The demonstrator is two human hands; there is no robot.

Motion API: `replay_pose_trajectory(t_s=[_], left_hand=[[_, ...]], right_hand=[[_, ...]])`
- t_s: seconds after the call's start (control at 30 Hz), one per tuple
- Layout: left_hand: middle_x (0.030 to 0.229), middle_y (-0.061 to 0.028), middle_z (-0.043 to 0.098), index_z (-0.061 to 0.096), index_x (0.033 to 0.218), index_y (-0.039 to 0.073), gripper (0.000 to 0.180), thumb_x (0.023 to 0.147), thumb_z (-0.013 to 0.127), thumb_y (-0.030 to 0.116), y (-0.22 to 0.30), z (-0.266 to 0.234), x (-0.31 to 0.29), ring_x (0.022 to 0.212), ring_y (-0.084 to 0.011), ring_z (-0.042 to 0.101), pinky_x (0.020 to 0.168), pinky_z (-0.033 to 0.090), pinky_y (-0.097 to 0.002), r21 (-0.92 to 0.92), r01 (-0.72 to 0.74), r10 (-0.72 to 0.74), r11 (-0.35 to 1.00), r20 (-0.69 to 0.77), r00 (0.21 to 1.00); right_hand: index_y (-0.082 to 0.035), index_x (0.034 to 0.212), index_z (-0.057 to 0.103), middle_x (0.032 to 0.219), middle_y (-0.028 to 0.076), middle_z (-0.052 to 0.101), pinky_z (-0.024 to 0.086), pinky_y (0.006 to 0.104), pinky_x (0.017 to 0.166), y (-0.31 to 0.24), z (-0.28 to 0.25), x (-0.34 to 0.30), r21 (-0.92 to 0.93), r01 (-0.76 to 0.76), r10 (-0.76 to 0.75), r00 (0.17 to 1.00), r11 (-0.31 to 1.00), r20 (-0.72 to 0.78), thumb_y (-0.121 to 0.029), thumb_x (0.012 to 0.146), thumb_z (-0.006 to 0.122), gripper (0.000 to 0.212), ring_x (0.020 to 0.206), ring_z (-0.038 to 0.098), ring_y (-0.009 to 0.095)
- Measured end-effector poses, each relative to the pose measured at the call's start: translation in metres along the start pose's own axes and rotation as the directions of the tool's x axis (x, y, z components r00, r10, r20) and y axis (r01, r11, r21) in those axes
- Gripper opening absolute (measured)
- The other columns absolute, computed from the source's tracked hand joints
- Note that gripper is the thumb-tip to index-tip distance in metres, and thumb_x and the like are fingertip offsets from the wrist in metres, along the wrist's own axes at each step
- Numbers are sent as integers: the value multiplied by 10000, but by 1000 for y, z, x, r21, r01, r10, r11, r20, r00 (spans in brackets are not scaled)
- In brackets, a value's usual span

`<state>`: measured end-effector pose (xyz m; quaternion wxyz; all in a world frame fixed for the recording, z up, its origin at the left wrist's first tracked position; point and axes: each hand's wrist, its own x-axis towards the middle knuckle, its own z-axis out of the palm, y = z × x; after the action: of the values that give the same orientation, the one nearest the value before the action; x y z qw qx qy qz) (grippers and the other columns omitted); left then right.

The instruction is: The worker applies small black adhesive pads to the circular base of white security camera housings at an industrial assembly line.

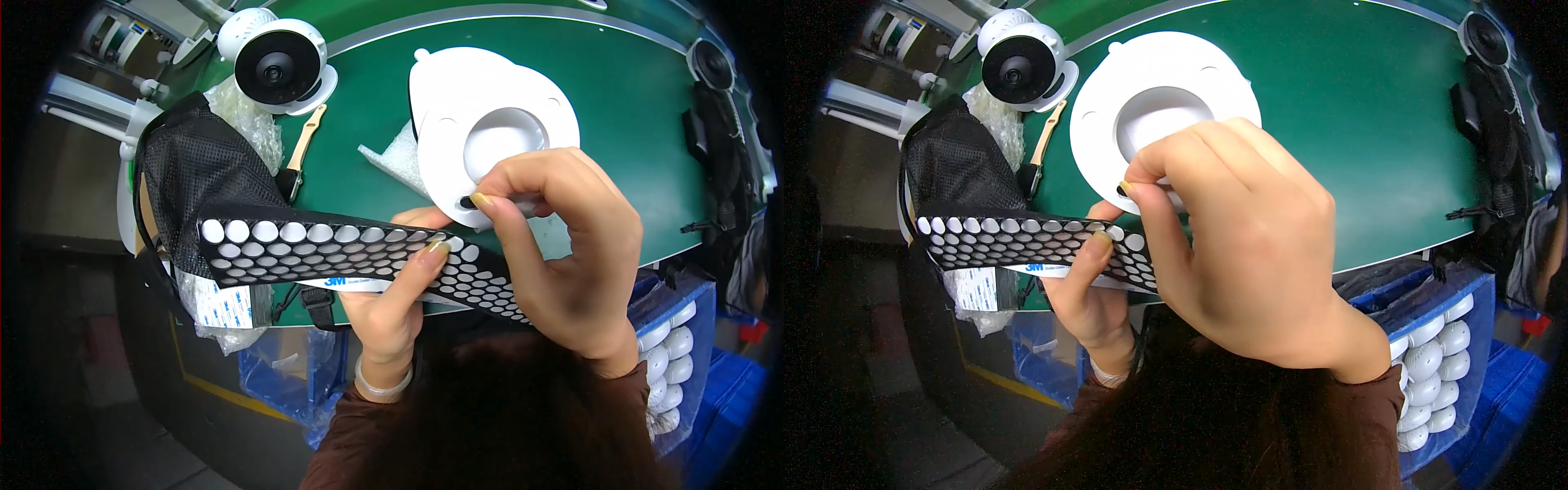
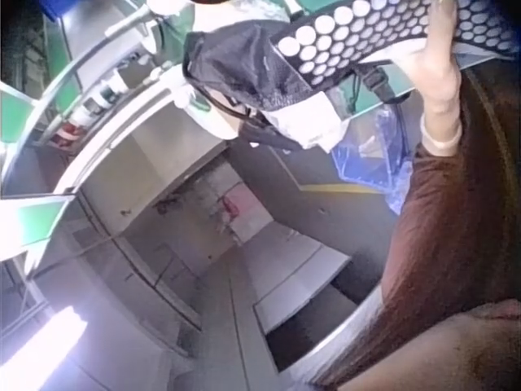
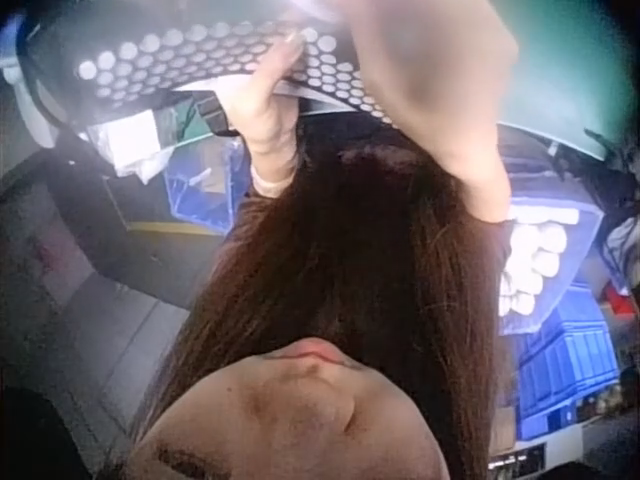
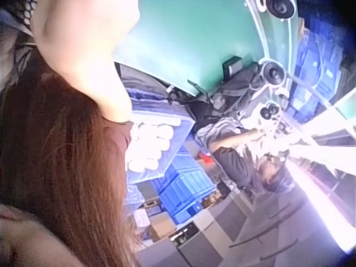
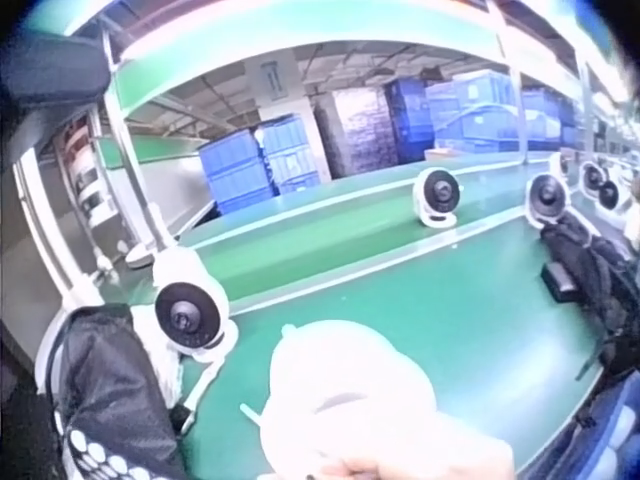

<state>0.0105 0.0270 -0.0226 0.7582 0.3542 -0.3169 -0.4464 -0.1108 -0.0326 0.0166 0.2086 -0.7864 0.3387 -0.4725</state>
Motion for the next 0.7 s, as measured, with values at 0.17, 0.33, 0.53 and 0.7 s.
replay_pose_trajectory(t_s=[0.17, 0.33, 0.53, 0.7], left_hand=[[920, -153, 584, 552, 941, -91, 236, 707, 535, -62, -1, -2, 0, 813, -174, 554, 759, 432, -250, -1, -25, 25, 1000, 25, 999], [923, -148, 585, 553, 947, -91, 243, 707, 530, -63, 0, -2, 0, 825, -171, 548, 770, 419, -251, -12, -14, 14, 1000, 46, 999], [920, -144, 586, 553, 945, -93, 245, 702, 530, -66, 0, -2, -1, 820, -167, 545, 769, 415, -248, 10, -6, 6, 1000, 35, 999], [913, -160, 593, 550, 949, -103, 250, 701, 535, -70, 3, -3, 0, 807, -190, 570, 761, 436, -260, 79, 3, -5, 997, 25, 1000]], right_hand=[[3, 749, 546, 730, 71, 560, 424, 205, 560, 2, 3, -1, -20, 38, -38, 999, 999, 18, 94, 658, 577, 133, 633, 525, 129], [4, 752, 542, 741, 79, 560, 425, 208, 558, 2, 3, -1, -14, 36, -36, 999, 999, 16, 100, 653, 575, 142, 631, 525, 130], [7, 740, 542, 738, 79, 560, 428, 209, 555, 3, 3, -2, -45, 56, -55, 998, 997, 9, 101, 645, 579, 139, 625, 529, 131], [10, 725, 540, 738, 75, 564, 435, 192, 558, 0, 7, -4, -30, 17, -17, 1000, 999, 8, 100, 671, 574, 110, 663, 556, 116]])
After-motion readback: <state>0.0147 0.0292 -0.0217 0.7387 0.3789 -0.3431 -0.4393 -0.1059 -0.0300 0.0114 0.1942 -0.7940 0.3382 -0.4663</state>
